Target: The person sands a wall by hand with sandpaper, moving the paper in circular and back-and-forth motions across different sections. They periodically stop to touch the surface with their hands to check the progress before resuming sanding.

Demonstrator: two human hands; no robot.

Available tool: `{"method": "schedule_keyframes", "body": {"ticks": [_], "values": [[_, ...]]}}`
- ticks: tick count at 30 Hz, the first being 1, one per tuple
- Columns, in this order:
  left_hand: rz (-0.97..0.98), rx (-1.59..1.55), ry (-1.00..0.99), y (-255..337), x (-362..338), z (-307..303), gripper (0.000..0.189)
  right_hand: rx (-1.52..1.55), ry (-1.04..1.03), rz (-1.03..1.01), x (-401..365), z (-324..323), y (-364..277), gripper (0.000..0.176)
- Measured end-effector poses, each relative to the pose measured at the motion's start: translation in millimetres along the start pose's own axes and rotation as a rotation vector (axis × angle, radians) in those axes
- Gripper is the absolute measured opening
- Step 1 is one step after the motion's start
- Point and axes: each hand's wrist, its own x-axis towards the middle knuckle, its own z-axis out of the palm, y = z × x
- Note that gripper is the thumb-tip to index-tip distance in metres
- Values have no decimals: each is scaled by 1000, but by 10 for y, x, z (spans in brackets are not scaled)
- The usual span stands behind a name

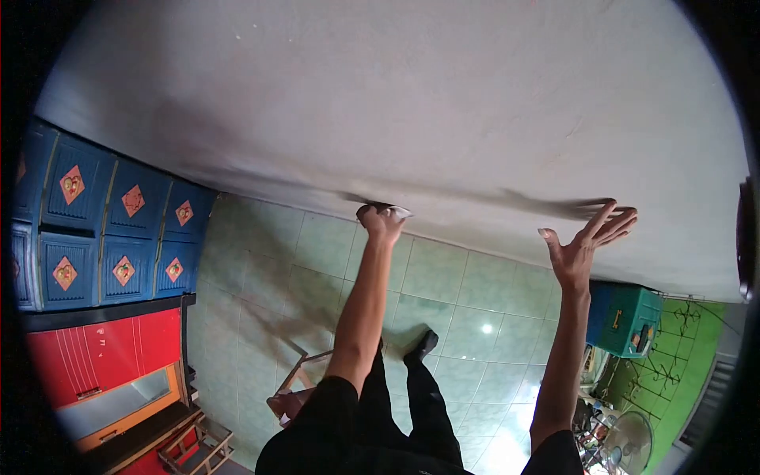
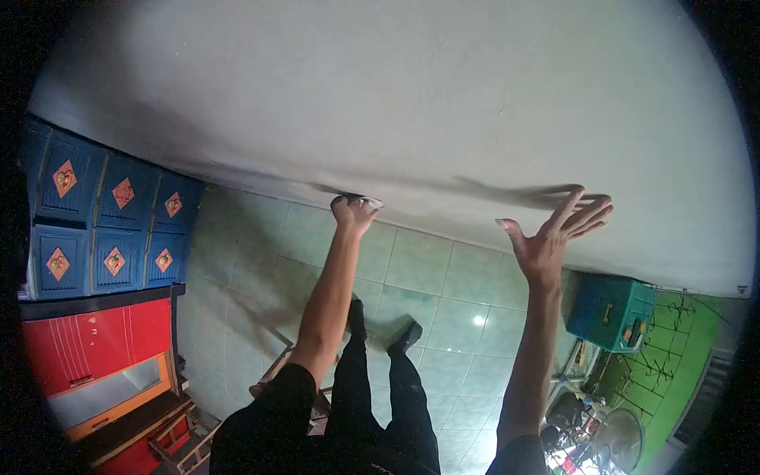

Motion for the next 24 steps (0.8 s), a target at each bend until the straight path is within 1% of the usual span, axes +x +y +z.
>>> {"method": "schedule_keyframes", "body": {"ticks": [2, 3, 5, 6, 8, 9, 10, 12, 13, 14, 15, 16, 17, 18, 20, 22, 24], "values": [[-64, 53, -59, 124, 382, -326, 39, -8, -27, 37, 2, -108, 25, 126], [-68, 56, -62, 119, 201, -187, 39, -45, -10, 44, 32, -165, 51, 126], [14, 68, -83, 78, -479, 280, 43, -87, 14, 70, 114, -235, 86, 130], [12, 70, -74, 47, -642, 343, 43, -86, 5, 72, 121, -231, 90, 130], [84, 121, -120, 15, -774, 435, 46, -67, 98, 1, 155, -194, 91, 129], [91, 97, -49, 14, -645, 421, 48, -69, 67, 15, 153, -198, 91, 131], [86, 99, -54, 23, -495, 396, 48, -75, 69, 19, 154, -186, 120, 131], [-32, 74, 58, 147, -13, 95, 49, -63, 28, 21, 113, -137, 184, 134], [-120, -22, -60, 248, 575, -466, 49, -63, 22, 24, 86, -134, 205, 134], [-124, -21, -54, 250, 515, -481, 49, -61, -29, 40, 71, -147, 227, 137], [-56, 45, -34, 261, 373, -371, 46, -61, -70, 55, 82, -139, 262, 139], [11, 113, -14, 279, 219, -254, 44, -65, -66, 59, 77, -117, 294, 139], [-18, 64, -142, 253, 44, -204, 45, -67, -65, 66, 50, -101, 319, 141], [-13, 61, -135, 223, -208, -15, 45, -63, -63, 68, 50, -57, 322, 143], [82, 115, -90, 126, -737, 377, 46, -82, -82, 73, 56, -55, 306, 145], [102, 151, -123, 188, -720, 513, 46, -59, -63, 83, 72, -43, 310, 144], [22, 57, 53, 232, -554, 527, 44, -52, -79, 99, 74, -50, 316, 143]]}}
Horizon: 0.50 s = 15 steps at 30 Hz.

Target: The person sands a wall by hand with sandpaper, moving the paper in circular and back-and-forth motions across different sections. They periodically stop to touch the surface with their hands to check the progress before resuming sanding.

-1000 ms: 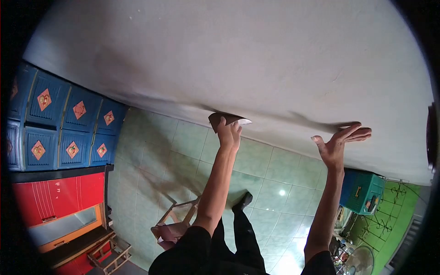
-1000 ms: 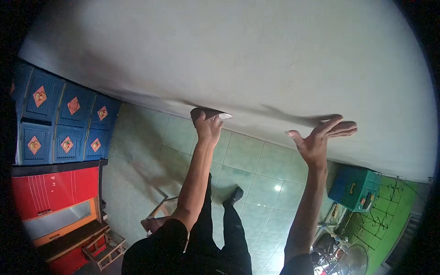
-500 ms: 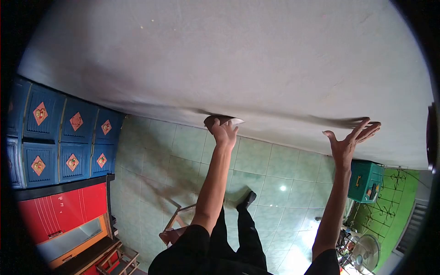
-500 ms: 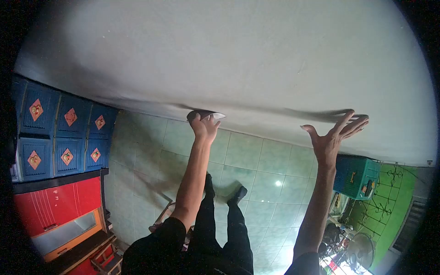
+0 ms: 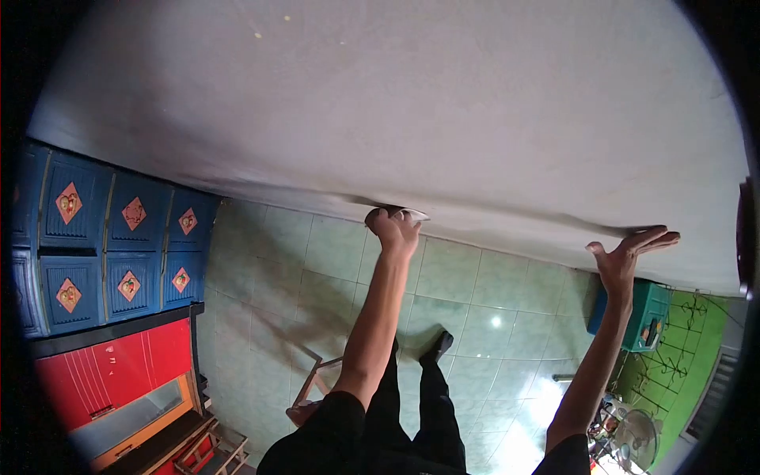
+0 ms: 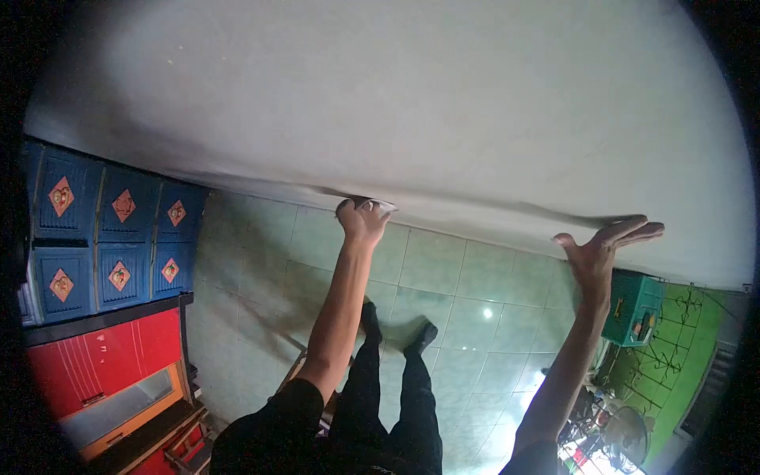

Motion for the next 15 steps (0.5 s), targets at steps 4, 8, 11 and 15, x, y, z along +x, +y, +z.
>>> {"method": "schedule_keyframes", "body": {"ticks": [4, 8, 11, 15], "values": [[-125, -16, -106, 33, 1327, -1137, 44, -14, -33, 21, 23, -51, -39, 141], [-122, -42, -226, -165, 327, -487, 47, -10, -26, 6, -22, 5, 40, 142], [-105, -26, -159, -292, -70, -167, 49, 12, 1, 8, -11, 17, 2, 142], [-173, -103, -72, -385, 849, -698, 44, 78, 19, 10, -2, 34, -11, 143]]}}
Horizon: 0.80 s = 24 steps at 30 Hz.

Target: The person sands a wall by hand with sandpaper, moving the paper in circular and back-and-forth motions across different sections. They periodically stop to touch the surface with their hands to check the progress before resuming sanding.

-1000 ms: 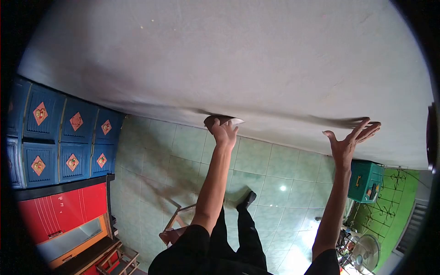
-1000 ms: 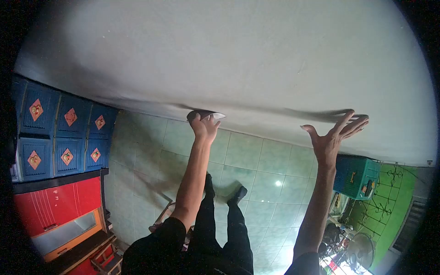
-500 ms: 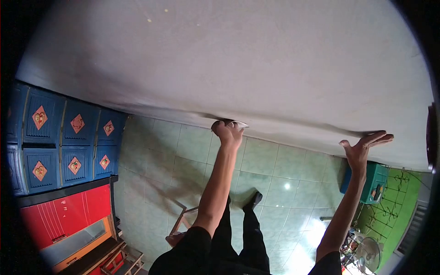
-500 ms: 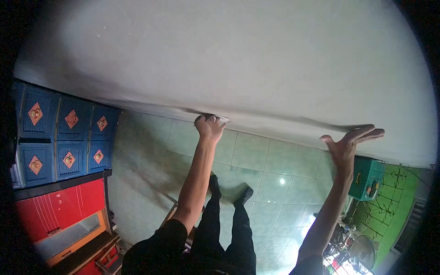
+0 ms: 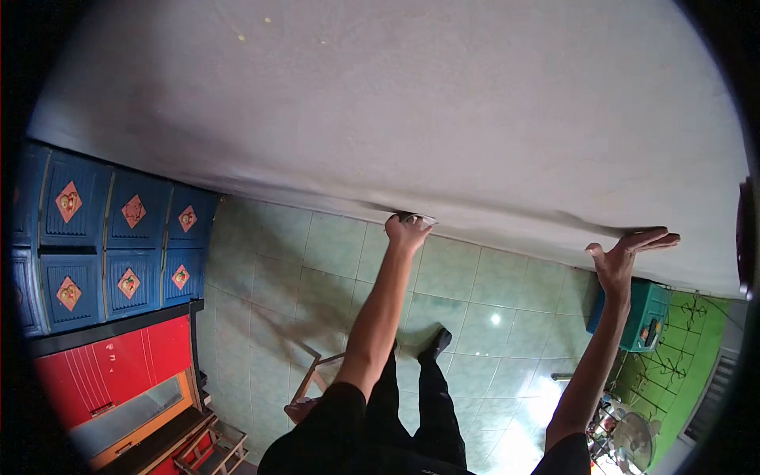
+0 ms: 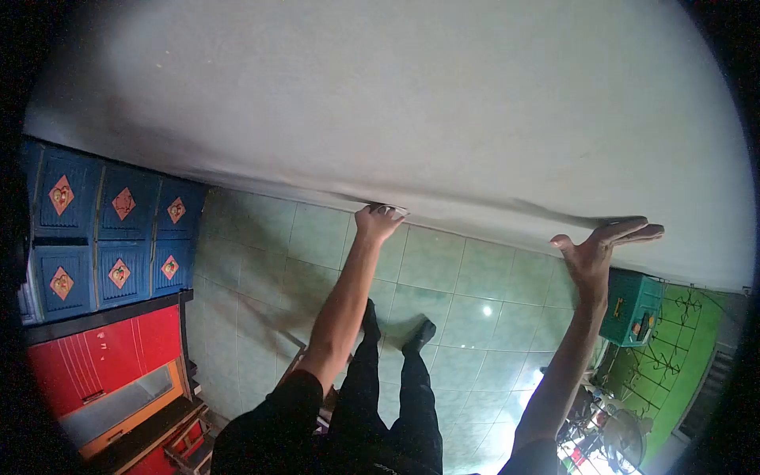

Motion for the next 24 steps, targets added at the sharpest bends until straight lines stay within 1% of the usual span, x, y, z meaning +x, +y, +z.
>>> {"method": "schedule_keyframes", "body": {"ticks": [1, 2, 3, 4, 6, 9, 10, 11, 12, 13, 14, 15, 16, 17, 18, 19, 20, 21, 22, 23, 24], "values": [[-76, -101, -15, 42, 236, -199, 42, 1, 4, -3, 0, 7, 4, 143], [-57, -17, -17, 31, 280, -246, 42, -39, 0, -40, 1, -3, 25, 143], [-68, -14, -25, -71, 173, -95, 42, -83, -4, -72, -2, -17, 53, 143], [-27, 27, -74, -165, 17, -4, 43, -97, -17, -93, -16, -16, 69, 143], [28, 96, -126, -376, -603, 339, 48, -101, -21, -100, -26, -18, 42, 143], [85, 99, -80, -567, -804, 569, 47, -118, -4, -125, 40, -31, -19, 144], [100, 95, -36, -573, -643, 510, 44, -120, -37, -111, 33, -47, -35, 145], [96, 102, -33, -539, -422, 349, 44, -120, -73, -97, 24, -61, -52, 146], [45, 39, -22, -463, -181, 154, 43, -103, -60, -137, 41, -78, -68, 146], [-4, -24, -16, -389, -16, 19, 42, -102, -54, -128, 44, -83, -80, 146], [-11, 62, -48, -345, 41, -46, 39, -85, -58, -150, 48, -95, -87, 146], [-17, 64, -57, -435, -71, 87, 39, -72, -60, -174, 57, -111, -74, 146], [23, 84, -84, -522, -197, 193, 40, -41, -32, -198, 48, -115, -59, 142], [63, 113, -99, -579, -421, 311, 42, -42, -35, -182, 15, -115, -29, 142], [68, 165, -177, -726, -652, 396, 46, -71, -23, -177, -22, -112, -8, 138], [71, 173, -176, -863, -799, 504, 46, -100, 5, -181, -10, -91, 17, 135], [103, 195, -160, -1010, -915, 599, 48, -82, 88, -187, -18, -74, 47, 127], [132, 216, -145, -1125, -978, 665, 50, -85, 91, -181, -21, -81, 90, 127], [185, 224, -40, -1205, -976, 757, 46, -77, 166, -196, -20, -104, 146, 125], [178, 226, -42, -1226, -851, 735, 46, -69, 238, -213, -18, -131, 201, 123], [133, 216, -9, -1192, -629, 609, 47, -38, 311, -170, -8, -161, 257, 124]]}}
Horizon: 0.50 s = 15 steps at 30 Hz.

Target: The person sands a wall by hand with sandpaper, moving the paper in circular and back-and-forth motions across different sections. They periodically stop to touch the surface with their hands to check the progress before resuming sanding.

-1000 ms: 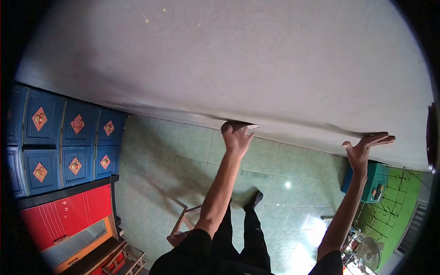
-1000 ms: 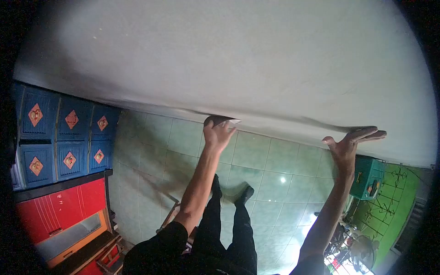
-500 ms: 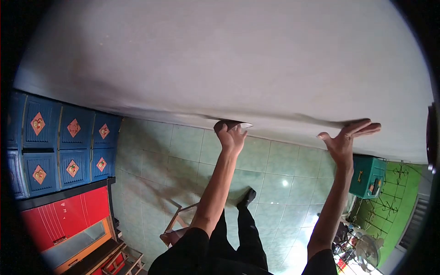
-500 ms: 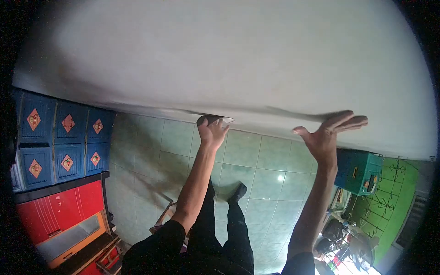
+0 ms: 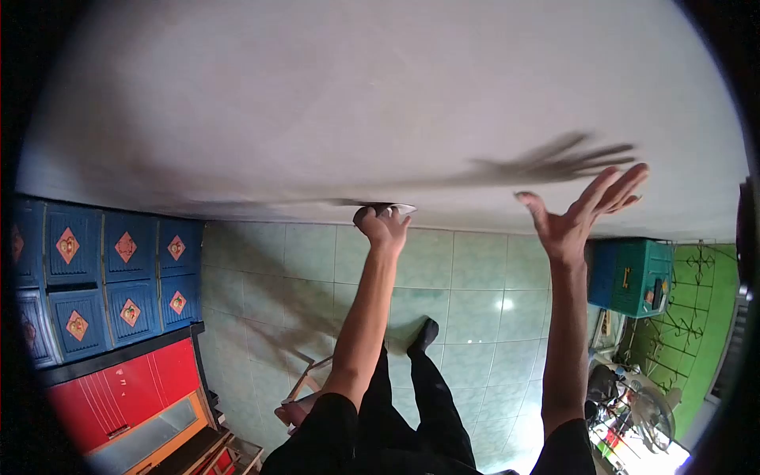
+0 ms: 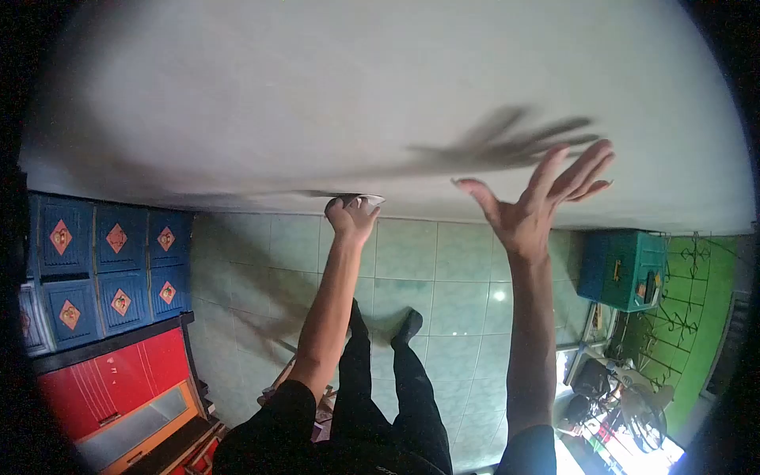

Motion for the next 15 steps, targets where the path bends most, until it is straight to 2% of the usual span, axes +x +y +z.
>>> {"method": "schedule_keyframes", "body": {"ticks": [2, 3, 5, 6, 9, 11, 14, 15], "values": [[-108, -29, 18, -66, 434, -374, 44, 4, -12, 77, 60, 4, 85, 126], [-110, -28, 21, -126, 417, -399, 44, 13, -8, 144, 81, 20, 134, 128], [-116, -36, -76, -271, 415, -372, 40, -40, -34, 96, 86, 79, 265, 133], [-140, -15, -143, -342, 211, -226, 41, -40, -17, 46, 84, 116, 278, 134], [-108, 7, -112, -582, -391, 276, 44, -22, -55, 3, 13, 137, 320, 138], [-77, 44, -74, -682, -215, 295, 46, 10, -38, -36, 23, 135, 344, 138], [-273, -129, -25, -850, 552, -277, 46, 78, -82, 10, 7, 88, 304, 135], [-272, -127, -29, -852, 575, -306, 46, 95, -105, 23, 4, 79, 306, 134]]}}
